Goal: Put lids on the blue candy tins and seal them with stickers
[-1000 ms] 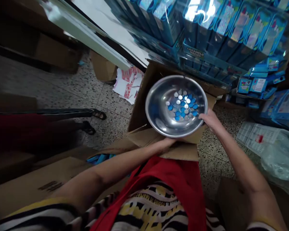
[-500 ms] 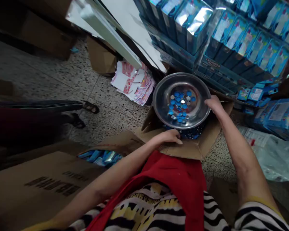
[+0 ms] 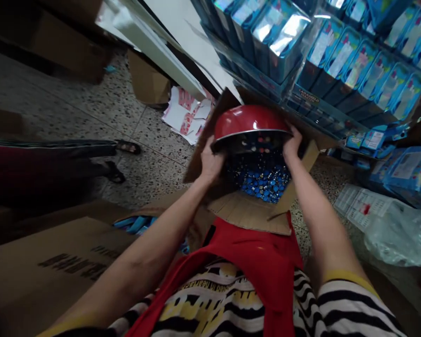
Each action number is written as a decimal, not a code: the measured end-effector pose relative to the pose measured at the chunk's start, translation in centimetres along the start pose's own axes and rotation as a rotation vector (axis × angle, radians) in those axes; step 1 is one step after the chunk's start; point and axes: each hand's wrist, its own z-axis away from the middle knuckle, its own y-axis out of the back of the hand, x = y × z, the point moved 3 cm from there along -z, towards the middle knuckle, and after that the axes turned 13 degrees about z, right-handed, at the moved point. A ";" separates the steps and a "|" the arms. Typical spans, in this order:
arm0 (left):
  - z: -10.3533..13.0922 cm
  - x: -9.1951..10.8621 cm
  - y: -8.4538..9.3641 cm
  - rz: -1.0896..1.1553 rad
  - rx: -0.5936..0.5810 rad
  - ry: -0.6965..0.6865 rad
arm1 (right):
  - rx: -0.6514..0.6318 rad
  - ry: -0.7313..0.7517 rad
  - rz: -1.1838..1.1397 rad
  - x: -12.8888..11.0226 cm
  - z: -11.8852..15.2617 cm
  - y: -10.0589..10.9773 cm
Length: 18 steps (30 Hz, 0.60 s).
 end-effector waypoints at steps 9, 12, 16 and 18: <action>-2.0 -3.6 1.9 -0.233 -0.064 -0.140 | 0.109 0.058 -0.229 5.1 -1.4 -6.5; -1.0 -6.3 1.0 -0.185 -0.214 -0.093 | 0.083 0.046 -0.277 7.1 -2.0 -6.9; 0.3 -8.5 -0.3 -0.117 -0.232 -0.083 | 0.054 -0.015 -0.219 9.4 -2.4 -7.7; 0.8 -8.9 -0.8 -0.108 -0.218 -0.087 | 0.054 -0.081 -0.204 10.2 -2.0 -7.7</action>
